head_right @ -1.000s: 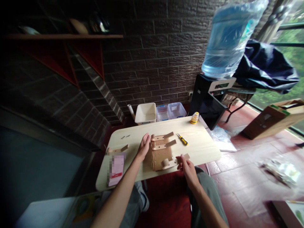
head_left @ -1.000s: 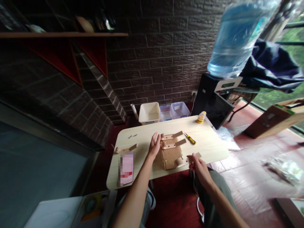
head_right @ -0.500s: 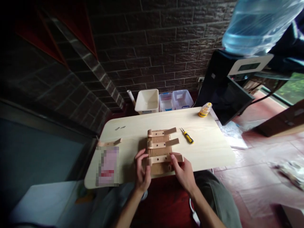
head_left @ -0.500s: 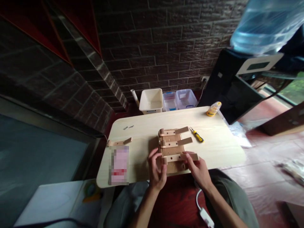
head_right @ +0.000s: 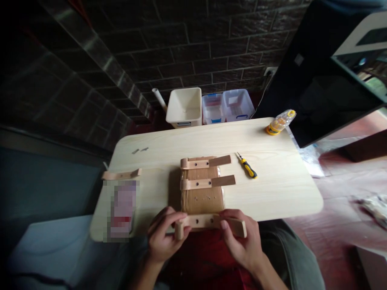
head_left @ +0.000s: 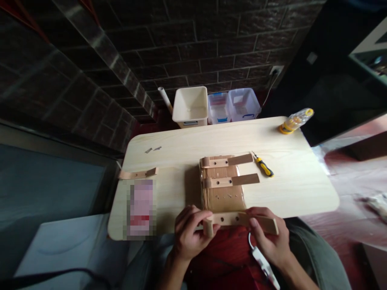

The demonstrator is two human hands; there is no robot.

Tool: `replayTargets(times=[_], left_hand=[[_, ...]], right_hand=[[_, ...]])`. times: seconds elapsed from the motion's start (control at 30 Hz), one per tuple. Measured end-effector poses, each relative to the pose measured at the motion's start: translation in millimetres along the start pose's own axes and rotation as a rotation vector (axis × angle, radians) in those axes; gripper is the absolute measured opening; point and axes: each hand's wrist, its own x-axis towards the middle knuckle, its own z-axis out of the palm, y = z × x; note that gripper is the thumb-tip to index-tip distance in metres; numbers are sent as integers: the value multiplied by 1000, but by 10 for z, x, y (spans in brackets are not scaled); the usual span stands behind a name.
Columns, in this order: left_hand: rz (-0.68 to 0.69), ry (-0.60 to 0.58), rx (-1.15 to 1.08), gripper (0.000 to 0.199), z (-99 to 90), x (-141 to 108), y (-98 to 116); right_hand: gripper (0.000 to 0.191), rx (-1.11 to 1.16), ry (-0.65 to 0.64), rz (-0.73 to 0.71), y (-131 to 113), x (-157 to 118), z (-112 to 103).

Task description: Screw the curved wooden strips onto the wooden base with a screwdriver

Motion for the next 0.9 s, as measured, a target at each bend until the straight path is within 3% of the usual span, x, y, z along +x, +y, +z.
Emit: replayTargets(times=[0.37,0.53,0.57,0.63,0.7,0.73,0.83,0.9], left_hand=[[-160,-15,-155,31,33,79,-38],[-151,-94,-227,26,5,115,-72],[-133,-115,-226,27,-2,114,-89],[-111,-141,-217,47,-6,91,-136],[-167,-133,-218,65,20,45,-186],[-236,-112,-226,63,49,21,-207],[-541,40,-269,31,195,-18,-243],[-630,10,-444,52,310,8,-249]], right_hand=[[38,52,28,-10,42,25,15],[26,110,50,58,-13,54,-16],[22,128,77,81,-15,64,-25],[14,179,160,134,-9,90,-37],[12,260,265,181,-2,135,-40],[11,312,326,198,-4,170,-41],[11,478,539,201,-57,363,-65],[11,568,657,174,-119,582,-106]])
